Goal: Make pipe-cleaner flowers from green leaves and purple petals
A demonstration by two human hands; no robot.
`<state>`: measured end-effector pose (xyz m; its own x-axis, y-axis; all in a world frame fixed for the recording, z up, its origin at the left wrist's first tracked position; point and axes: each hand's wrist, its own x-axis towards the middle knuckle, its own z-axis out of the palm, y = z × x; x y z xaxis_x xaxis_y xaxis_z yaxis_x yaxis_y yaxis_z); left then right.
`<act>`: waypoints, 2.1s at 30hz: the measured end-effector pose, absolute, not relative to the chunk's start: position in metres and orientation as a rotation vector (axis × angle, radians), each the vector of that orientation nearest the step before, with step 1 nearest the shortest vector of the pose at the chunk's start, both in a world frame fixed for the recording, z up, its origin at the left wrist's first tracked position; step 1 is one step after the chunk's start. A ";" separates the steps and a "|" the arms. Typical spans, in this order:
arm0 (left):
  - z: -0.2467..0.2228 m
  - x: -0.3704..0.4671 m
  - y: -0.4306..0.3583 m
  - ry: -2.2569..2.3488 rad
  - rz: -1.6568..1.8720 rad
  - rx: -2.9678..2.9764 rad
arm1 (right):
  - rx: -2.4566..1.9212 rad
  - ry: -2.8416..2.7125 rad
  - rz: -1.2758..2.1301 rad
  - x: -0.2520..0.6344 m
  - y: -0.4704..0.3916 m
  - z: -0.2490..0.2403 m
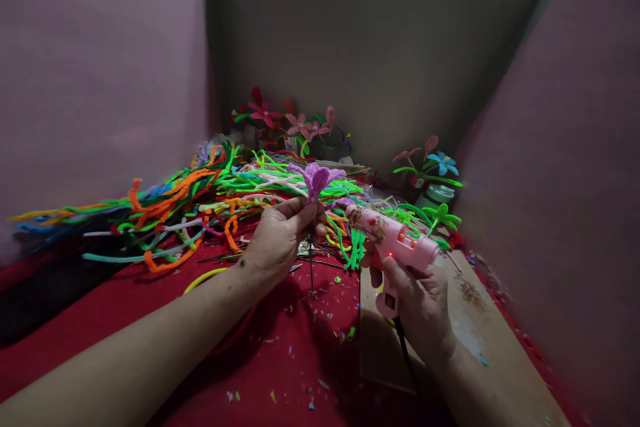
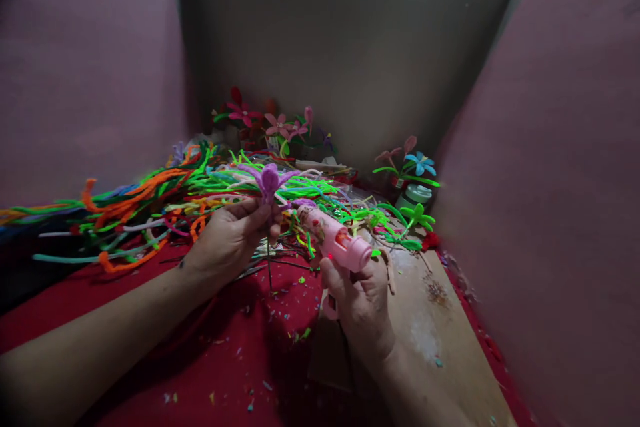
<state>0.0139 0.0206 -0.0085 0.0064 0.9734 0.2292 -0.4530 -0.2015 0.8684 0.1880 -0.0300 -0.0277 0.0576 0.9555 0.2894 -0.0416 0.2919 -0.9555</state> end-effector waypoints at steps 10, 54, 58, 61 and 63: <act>-0.007 0.015 0.019 0.756 1.499 1.022 | -0.976 -1.301 0.928 0.190 -0.028 -0.032; -0.005 0.017 0.018 0.790 1.504 0.998 | -1.079 -1.169 0.947 0.188 -0.026 -0.030; -0.004 0.017 0.018 0.792 1.510 0.999 | -1.093 -1.178 0.966 0.188 -0.027 -0.029; -0.005 0.017 0.018 0.794 1.515 1.000 | -1.085 -1.182 0.980 0.188 -0.027 -0.030; -0.005 0.017 0.017 0.803 1.514 1.008 | -1.073 -1.176 0.993 0.188 -0.027 -0.031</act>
